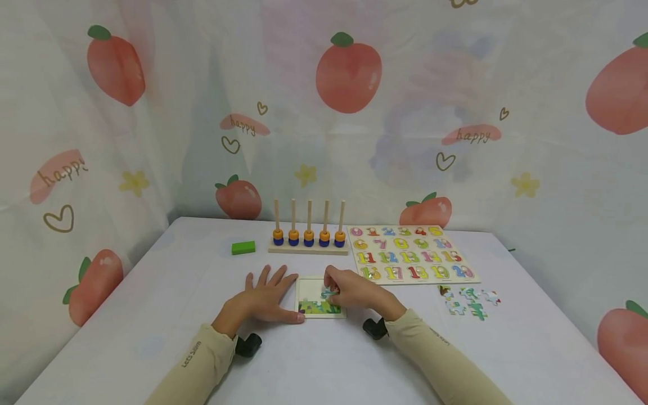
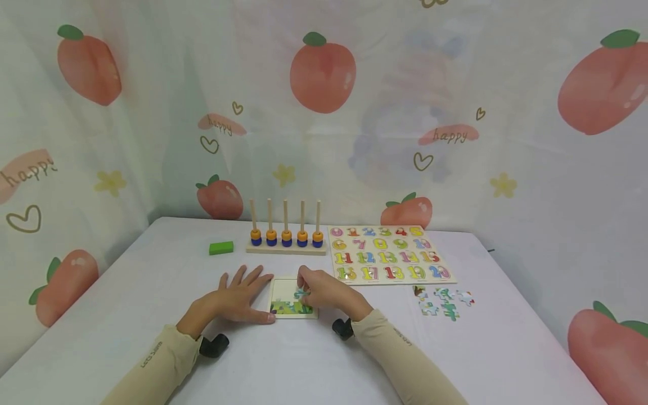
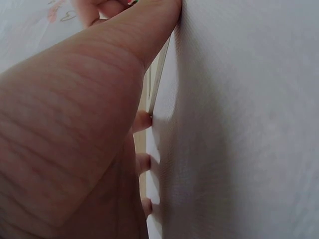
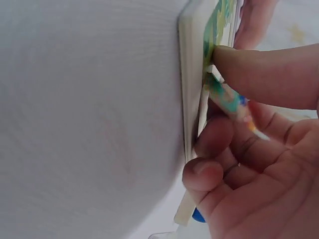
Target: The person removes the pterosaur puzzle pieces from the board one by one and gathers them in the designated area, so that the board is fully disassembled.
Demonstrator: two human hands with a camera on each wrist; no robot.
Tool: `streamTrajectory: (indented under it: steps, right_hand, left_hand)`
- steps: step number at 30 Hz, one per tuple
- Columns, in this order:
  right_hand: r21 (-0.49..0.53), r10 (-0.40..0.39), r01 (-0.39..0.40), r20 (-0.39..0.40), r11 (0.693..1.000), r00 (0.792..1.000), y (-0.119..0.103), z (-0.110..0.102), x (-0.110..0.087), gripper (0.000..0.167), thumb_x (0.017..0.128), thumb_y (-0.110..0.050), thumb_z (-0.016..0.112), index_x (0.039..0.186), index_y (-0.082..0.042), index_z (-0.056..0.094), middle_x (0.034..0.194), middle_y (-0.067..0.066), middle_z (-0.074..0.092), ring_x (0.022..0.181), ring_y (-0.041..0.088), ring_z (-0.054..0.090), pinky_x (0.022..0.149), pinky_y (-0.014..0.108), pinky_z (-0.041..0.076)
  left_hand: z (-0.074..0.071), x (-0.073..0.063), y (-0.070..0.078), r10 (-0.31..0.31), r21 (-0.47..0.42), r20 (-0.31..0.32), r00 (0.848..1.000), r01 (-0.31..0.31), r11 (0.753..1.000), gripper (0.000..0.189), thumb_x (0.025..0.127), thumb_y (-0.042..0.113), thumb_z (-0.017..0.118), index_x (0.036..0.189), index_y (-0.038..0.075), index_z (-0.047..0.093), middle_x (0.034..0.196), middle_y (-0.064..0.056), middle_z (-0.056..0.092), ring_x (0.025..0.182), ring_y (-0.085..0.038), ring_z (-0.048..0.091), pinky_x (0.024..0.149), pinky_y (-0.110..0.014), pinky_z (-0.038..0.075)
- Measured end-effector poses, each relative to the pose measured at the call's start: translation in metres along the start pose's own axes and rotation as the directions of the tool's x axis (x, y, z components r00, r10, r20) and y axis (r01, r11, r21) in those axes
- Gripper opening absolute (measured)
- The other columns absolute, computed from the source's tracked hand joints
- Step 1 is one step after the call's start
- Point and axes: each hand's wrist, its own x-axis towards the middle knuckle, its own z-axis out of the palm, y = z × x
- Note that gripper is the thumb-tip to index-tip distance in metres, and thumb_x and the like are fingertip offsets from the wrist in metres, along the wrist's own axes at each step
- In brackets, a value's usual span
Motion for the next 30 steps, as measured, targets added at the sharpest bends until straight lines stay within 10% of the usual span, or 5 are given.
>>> streamTrajectory:
  steps: [30]
  right_hand:
    - [0.21, -0.023, 0.063, -0.189, 0.976, 0.982, 0.023, -0.02, -0.039, 0.011, 0.102, 0.002, 0.068, 0.112, -0.001, 0.069, 0.089, 0.006, 0.069, 0.072, 0.024, 0.07, 0.066, 0.032, 0.057]
  left_hand:
    - [0.004, 0.001, 0.0, -0.006, 0.023, -0.014, 1.0, 0.006, 1.0, 0.108, 0.085, 0.075, 0.074, 0.169, 0.022, 0.034, 0.178, -0.014, 0.015, 0.161, -0.049, 0.004, 0.121, -0.077, 0.0]
